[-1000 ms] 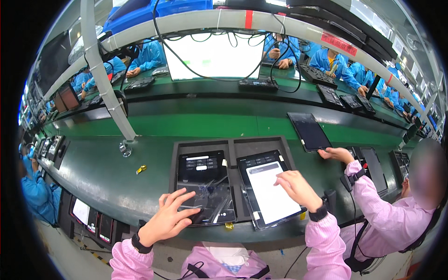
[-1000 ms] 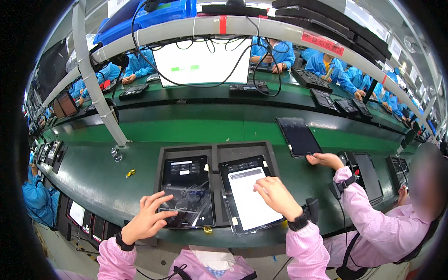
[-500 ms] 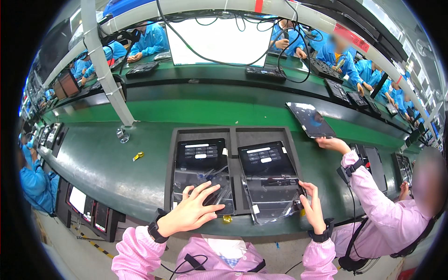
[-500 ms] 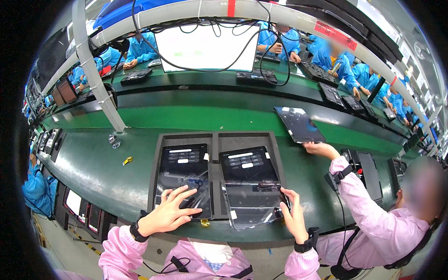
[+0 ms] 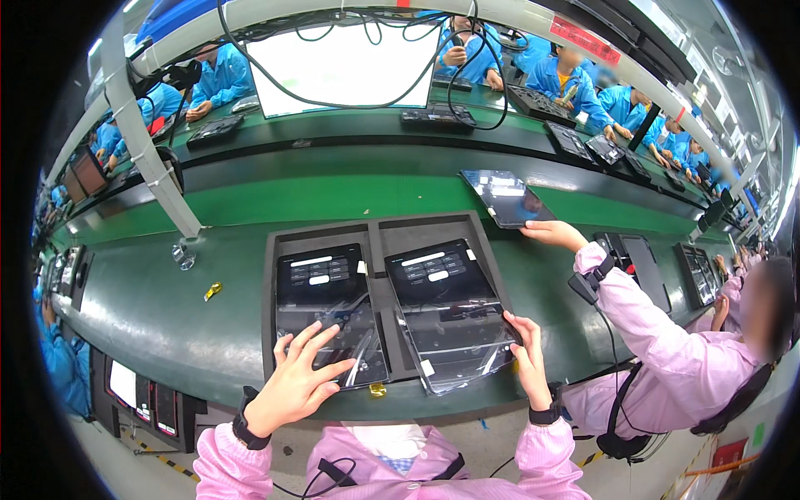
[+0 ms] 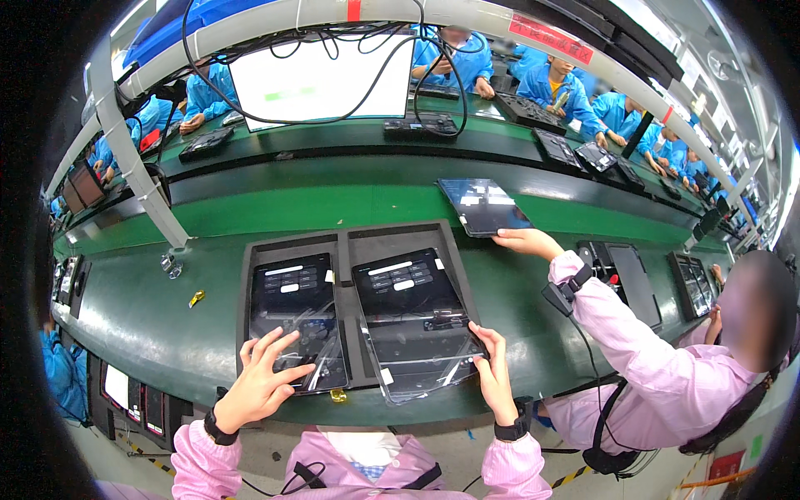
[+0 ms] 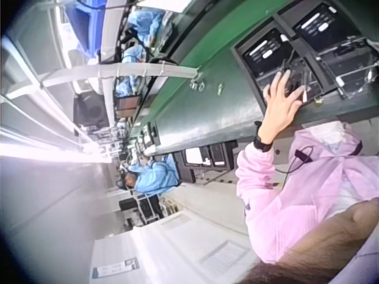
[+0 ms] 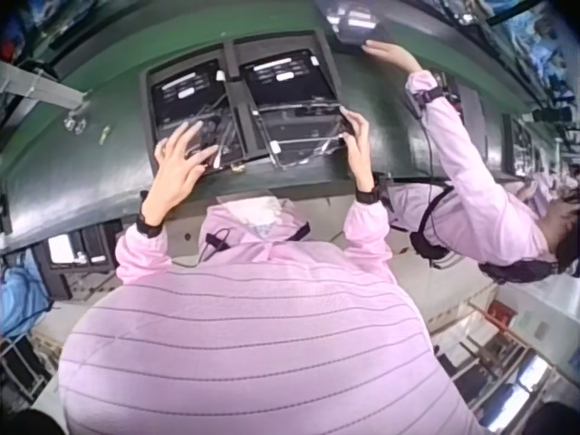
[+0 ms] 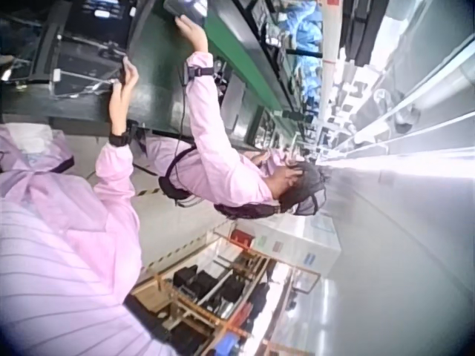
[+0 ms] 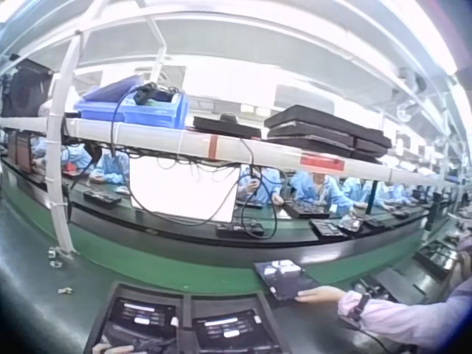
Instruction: Testing functionality or software on multiple tablet devices at an assembly line station.
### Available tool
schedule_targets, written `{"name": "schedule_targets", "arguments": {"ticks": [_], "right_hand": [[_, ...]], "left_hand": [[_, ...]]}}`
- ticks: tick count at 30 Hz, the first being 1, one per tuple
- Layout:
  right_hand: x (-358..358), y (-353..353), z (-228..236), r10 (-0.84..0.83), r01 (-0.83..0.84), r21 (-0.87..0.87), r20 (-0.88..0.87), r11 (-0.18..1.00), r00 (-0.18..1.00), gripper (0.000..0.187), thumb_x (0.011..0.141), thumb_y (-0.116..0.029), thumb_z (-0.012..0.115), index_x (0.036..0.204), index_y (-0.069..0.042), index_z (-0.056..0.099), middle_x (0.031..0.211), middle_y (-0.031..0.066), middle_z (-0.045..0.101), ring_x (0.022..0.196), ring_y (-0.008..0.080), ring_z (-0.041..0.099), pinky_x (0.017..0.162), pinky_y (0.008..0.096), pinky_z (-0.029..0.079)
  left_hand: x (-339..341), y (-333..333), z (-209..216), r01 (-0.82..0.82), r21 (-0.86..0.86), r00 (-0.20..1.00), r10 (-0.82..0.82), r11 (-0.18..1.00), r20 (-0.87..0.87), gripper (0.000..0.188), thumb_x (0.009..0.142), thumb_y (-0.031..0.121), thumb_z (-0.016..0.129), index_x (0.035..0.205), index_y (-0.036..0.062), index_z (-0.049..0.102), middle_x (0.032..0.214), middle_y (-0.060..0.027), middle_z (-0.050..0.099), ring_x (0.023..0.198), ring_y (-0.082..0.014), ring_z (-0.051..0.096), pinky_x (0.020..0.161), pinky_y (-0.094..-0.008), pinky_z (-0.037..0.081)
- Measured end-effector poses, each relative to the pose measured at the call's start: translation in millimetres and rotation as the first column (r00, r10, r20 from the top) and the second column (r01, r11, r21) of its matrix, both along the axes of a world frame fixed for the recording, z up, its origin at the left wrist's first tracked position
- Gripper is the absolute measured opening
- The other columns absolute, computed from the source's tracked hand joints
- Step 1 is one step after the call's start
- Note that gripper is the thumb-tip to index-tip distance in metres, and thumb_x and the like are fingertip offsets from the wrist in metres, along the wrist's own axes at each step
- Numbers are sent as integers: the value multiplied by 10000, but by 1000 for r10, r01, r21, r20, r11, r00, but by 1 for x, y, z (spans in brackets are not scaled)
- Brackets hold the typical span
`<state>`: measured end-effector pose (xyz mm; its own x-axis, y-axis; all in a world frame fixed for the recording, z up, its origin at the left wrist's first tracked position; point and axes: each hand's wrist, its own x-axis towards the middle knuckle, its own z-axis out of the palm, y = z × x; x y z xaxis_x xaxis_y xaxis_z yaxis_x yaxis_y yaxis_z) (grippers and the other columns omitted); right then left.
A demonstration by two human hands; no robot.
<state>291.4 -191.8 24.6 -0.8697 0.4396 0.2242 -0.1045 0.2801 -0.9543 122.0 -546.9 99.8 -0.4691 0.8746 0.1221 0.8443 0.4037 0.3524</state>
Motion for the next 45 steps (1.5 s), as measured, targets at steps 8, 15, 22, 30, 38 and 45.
{"name": "schedule_targets", "arguments": {"ticks": [8,15,22,30,38,45], "right_hand": [[-2,1,-6,9,-10,-30,-27,999,1000,533,794,51,433,1309,-12,312,1405,199,408,1344,266,345,1129,365,198],[-5,2,5,-68,62,-62,-95,996,993,461,818,59,423,1270,-9,356,1372,189,442,1321,264,385,1121,377,237],[-28,-7,37,36,-29,295,-17,955,999,306,872,37,415,1175,-7,420,1253,199,578,1291,330,444,1079,405,300],[-64,-9,48,170,-177,623,71,762,983,222,863,17,493,1080,-28,504,1204,74,622,1328,290,394,1029,394,295],[-84,-18,35,189,-249,712,164,656,968,203,878,-3,478,1078,-25,508,1169,80,627,1328,282,394,1032,415,294],[-68,-11,36,67,-106,684,84,722,994,192,879,40,461,1045,-37,519,1189,72,629,1316,260,392,1032,380,271]], "left_hand": [[1,-4,4,-30,17,999,30,999,-12,423,953,425,365,1180,216,654,1447,-157,353,1347,-350,256,1055,-517,155],[-29,-10,-2,-176,95,981,182,980,-63,367,934,309,403,1150,156,658,1446,-158,346,1363,-349,238,1069,-512,139],[-61,-5,-24,-217,111,969,228,970,-98,307,945,264,461,1122,134,675,1448,-156,341,1372,-339,222,1060,-525,140],[-61,-7,-20,-279,110,958,285,954,-45,322,965,312,437,1117,168,682,1451,-152,333,1384,-340,206,1079,-567,101],[-57,1,-13,-188,128,980,195,974,-44,360,959,336,413,1142,178,679,1465,-149,320,1383,-349,198,1080,-533,101],[-62,20,-23,-106,88,991,112,991,-75,328,959,316,435,1162,212,671,1489,-139,287,1389,-341,192,1080,-540,102]]}}
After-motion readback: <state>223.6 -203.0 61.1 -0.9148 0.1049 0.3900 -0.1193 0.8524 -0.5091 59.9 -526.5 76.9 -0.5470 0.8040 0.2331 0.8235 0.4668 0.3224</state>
